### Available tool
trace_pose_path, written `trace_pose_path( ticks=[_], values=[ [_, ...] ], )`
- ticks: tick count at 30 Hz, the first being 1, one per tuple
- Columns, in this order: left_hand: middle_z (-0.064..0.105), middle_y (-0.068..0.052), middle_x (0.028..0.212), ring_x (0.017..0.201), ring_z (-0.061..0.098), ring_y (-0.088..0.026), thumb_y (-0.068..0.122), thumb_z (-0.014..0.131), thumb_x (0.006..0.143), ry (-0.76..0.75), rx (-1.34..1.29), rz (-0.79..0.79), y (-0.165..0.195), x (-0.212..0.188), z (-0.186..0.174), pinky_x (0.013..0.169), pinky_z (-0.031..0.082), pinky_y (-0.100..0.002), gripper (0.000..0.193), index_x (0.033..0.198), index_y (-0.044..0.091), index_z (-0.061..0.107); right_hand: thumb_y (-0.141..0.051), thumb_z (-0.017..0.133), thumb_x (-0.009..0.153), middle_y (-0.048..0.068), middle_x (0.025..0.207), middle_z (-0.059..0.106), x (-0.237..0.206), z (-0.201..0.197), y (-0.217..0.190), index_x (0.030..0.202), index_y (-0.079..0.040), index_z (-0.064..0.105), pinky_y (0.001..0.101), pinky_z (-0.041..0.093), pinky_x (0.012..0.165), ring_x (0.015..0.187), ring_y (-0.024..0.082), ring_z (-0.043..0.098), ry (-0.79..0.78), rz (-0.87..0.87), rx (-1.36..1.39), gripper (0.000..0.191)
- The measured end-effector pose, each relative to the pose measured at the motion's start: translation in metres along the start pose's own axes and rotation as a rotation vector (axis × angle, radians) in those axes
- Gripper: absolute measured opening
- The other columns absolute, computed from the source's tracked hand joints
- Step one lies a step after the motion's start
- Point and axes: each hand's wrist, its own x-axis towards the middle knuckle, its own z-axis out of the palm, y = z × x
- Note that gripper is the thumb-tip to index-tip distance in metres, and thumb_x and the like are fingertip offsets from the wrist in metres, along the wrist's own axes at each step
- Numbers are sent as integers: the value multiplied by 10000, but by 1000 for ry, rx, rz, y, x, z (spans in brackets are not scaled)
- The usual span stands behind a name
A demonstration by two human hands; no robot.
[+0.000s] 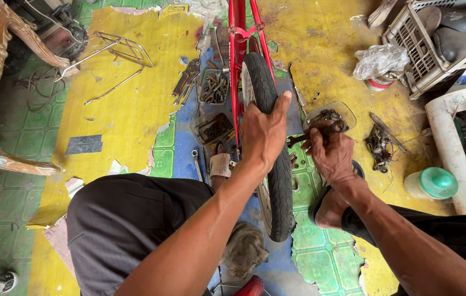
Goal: The person uses a wrench to tighten or loosen the axle nut on a bicycle wheel while holding the tire with the other hand. The person repeatedly spins the wheel to check alignment and continues adjusting the nut.
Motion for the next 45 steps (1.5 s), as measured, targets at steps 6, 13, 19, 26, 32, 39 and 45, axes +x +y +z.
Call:
trace_pose_path(
  ticks=[6,13,19,26,32,39,45],
  values=[
    [714,-213,767,709,729,-357,644,630,849,3,32,3,-3,3,-1,702,565,-487,701,951,-49,660,-56,542,1043,134,852,758,-20,13,5,1069,62,617,297,635,632,757,166,770,-38,-45,113,142],
    [714,-191,786,720,721,-333,627,655,832,26,35,26,-5,1,-4,699,570,-496,673,969,-32,679,-38,527,1050,123,825,737,-31,21,3,1066,39,601,293,632,631,747,169,763,-77,-185,33,108],
    [711,-175,784,708,724,-303,611,657,858,13,-23,59,-13,5,0,693,586,-481,673,980,-50,663,-83,497,1047,159,739,700,-10,23,1,965,26,598,319,605,564,620,199,733,-201,-165,-71,169],
    [687,-140,725,606,671,-249,559,629,874,-68,-133,62,-15,9,0,568,577,-446,568,961,-2,625,-119,608,1007,130,780,734,75,18,11,1027,38,636,336,649,608,670,194,749,-426,36,44,160],
    [691,-116,731,635,687,-243,491,638,878,7,-102,93,-15,3,0,616,564,-415,513,1007,-6,635,-180,752,982,111,813,688,129,50,37,929,62,690,331,589,589,689,170,651,-430,253,298,255],
    [610,-92,716,624,623,-221,484,634,901,-25,-133,81,-13,-6,0,575,519,-432,531,1050,-24,599,-173,745,918,71,846,744,152,76,36,1051,-5,735,312,577,578,666,144,674,-322,605,217,214],
    [570,-72,649,550,581,-185,476,611,926,-73,-205,73,-13,-47,-5,499,483,-409,517,1022,-28,548,-185,701,987,189,816,703,143,72,30,1060,109,719,374,558,523,592,224,641,-380,624,146,304]
  ],
)
